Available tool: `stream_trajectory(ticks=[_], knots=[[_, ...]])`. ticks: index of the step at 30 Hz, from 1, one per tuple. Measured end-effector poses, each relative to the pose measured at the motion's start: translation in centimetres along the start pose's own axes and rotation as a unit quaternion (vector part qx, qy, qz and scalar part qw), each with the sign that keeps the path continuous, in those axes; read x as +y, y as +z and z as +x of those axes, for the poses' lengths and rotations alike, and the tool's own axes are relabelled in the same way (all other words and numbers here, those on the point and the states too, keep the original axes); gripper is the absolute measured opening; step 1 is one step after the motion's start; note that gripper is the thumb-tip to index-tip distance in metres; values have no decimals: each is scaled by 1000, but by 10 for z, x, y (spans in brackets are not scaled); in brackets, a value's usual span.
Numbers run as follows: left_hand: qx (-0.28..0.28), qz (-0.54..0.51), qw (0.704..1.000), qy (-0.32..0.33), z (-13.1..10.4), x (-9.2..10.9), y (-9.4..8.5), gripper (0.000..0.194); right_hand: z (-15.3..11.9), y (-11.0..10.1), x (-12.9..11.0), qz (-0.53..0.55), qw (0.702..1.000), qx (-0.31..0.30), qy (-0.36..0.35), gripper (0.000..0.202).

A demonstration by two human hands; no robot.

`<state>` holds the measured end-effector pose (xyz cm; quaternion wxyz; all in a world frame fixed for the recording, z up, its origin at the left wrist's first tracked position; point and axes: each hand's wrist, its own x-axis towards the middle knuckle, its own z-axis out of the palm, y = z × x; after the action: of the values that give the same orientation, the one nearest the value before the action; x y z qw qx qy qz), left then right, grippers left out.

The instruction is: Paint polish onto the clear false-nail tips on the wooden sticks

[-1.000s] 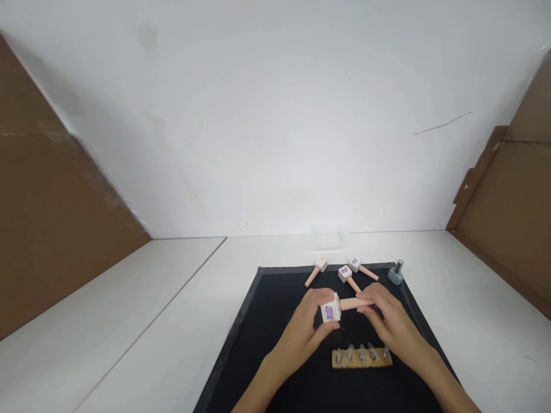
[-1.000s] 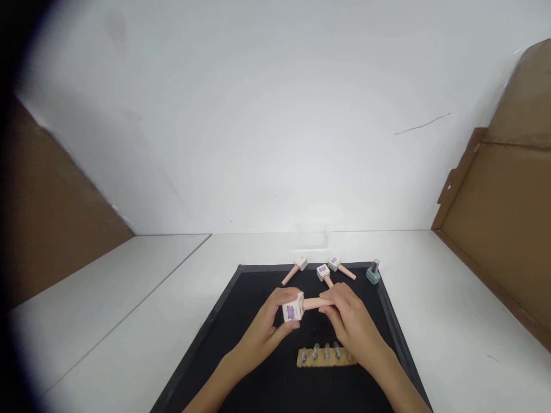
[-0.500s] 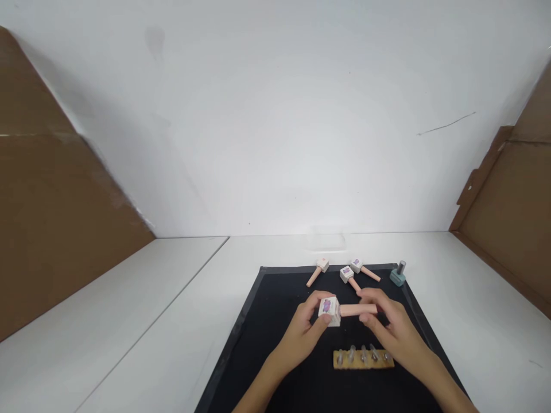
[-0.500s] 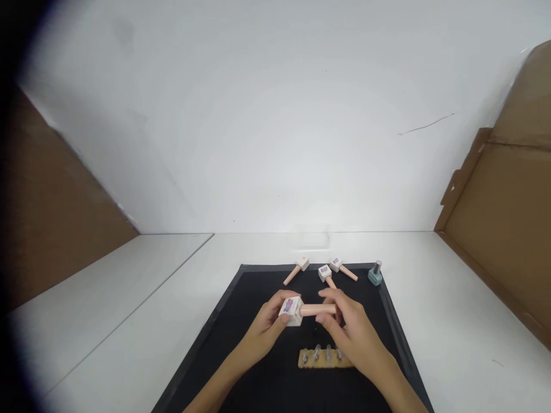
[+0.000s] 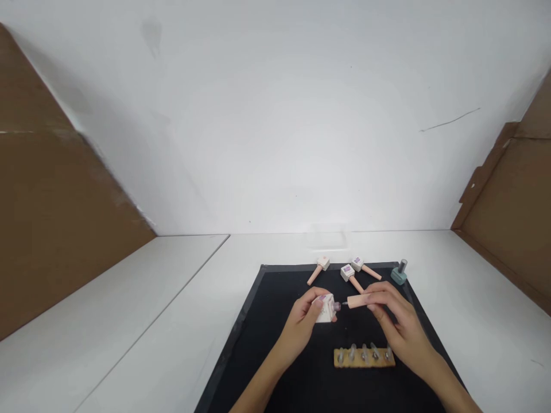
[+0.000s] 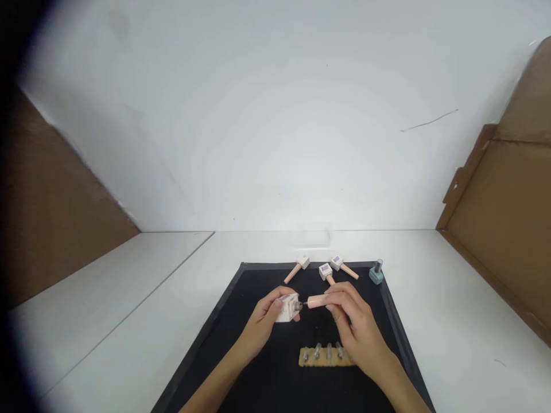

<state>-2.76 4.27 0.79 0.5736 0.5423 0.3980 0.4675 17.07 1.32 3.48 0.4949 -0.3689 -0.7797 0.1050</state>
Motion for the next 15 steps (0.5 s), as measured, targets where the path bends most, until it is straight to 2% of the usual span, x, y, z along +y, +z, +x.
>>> stream_trajectory(ticks=[8, 15], knots=[[-13, -30, 999, 10, -4, 3, -3, 61, -7, 4, 3, 52, 996, 65, 35, 14], [1, -72, 997, -2, -5, 3, -5, 64, -7, 2, -1, 86, 993, 72, 41, 15]])
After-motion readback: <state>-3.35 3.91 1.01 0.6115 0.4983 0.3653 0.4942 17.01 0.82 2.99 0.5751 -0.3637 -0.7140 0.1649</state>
